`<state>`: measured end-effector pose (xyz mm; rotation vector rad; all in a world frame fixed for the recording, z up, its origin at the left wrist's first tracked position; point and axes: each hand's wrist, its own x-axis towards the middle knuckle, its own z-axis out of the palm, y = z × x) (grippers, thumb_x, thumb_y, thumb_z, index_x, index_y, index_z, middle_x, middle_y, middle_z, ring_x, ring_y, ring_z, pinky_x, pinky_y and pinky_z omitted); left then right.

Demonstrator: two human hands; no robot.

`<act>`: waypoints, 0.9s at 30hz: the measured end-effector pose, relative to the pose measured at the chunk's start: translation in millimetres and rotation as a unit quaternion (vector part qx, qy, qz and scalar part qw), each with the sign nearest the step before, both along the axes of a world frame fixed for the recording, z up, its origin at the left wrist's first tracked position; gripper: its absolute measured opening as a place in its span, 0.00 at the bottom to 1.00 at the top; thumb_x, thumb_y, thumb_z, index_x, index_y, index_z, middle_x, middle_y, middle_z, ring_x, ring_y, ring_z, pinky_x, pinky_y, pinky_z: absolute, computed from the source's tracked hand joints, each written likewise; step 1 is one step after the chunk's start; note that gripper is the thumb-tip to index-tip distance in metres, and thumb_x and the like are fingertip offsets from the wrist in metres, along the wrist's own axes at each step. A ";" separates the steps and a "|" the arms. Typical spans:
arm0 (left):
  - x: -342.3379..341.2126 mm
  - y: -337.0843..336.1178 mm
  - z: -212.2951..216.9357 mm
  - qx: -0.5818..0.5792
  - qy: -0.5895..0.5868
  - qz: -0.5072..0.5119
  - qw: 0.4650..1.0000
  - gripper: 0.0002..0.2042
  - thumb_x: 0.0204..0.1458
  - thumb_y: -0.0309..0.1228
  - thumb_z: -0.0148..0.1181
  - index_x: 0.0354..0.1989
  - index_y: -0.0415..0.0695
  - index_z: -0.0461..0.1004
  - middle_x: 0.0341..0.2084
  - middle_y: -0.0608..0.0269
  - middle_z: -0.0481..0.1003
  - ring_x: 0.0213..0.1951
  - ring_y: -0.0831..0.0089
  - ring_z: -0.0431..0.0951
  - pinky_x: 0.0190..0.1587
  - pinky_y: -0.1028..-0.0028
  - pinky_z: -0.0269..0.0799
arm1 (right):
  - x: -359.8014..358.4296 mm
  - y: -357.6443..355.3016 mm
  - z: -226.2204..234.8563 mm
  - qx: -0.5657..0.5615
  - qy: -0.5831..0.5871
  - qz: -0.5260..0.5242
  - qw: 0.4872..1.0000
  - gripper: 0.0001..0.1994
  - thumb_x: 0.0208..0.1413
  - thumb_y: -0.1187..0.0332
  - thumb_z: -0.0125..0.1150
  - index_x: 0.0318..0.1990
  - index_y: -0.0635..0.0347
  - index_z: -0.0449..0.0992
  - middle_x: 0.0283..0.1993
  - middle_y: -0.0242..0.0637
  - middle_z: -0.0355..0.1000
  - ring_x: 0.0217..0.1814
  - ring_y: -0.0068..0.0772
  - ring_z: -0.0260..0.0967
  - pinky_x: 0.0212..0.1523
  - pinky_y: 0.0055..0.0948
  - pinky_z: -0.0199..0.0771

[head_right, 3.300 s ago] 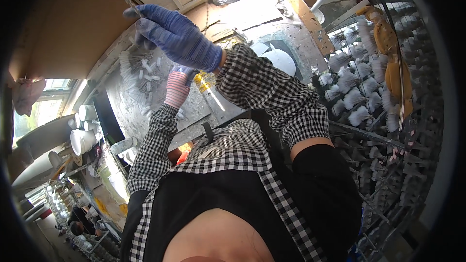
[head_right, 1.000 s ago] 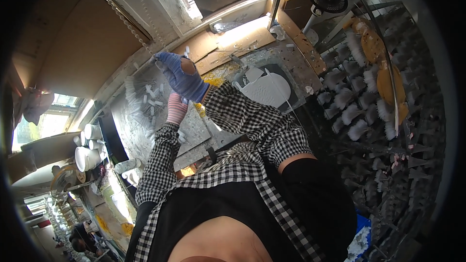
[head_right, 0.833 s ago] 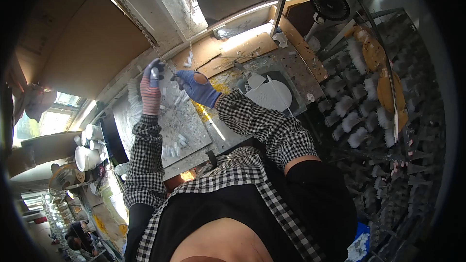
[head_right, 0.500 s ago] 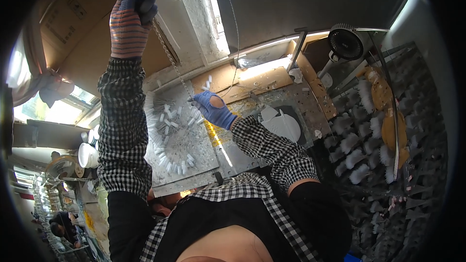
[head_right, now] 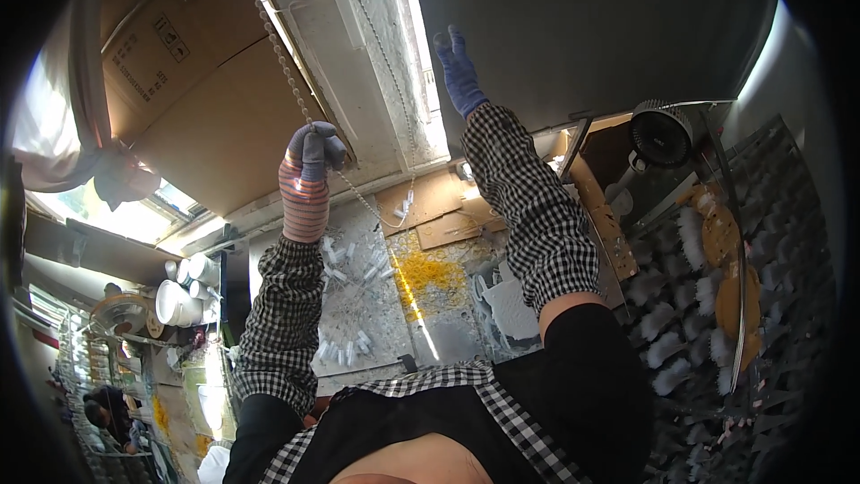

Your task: Assembling and hanging white frilly decorative products in a workshop setting.

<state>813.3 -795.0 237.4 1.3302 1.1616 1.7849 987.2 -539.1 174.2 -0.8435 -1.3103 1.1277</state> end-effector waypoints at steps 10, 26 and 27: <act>-42.3 124.8 -56.9 0.011 0.075 0.095 0.993 0.13 0.68 0.35 0.49 0.46 0.41 0.78 0.33 0.69 0.78 0.35 0.85 0.73 0.38 0.81 0.70 | -114.0 -12.8 1.3 0.049 -0.074 0.178 0.980 0.56 0.52 0.25 0.50 0.75 0.61 0.42 0.72 0.59 0.53 0.76 0.52 0.50 0.74 0.43 0.47; -71.0 216.2 -77.6 -0.201 0.372 0.151 0.894 0.23 0.55 0.24 0.55 0.61 0.46 0.61 0.44 0.47 0.79 0.48 0.57 0.80 0.51 0.64 0.74 | -138.8 -11.2 -63.0 -0.048 -0.077 0.029 0.995 0.44 0.60 0.37 0.52 0.74 0.57 0.49 0.66 0.58 0.64 0.70 0.53 0.61 0.68 0.43 0.59; -72.4 209.3 -86.2 -0.140 0.321 0.087 0.933 0.22 0.55 0.22 0.53 0.59 0.46 0.63 0.43 0.48 0.80 0.47 0.57 0.81 0.51 0.65 0.74 | -133.2 -18.7 -64.6 -0.048 -0.109 0.060 0.991 0.41 0.62 0.40 0.51 0.74 0.56 0.49 0.64 0.56 0.67 0.67 0.52 0.64 0.65 0.43 0.62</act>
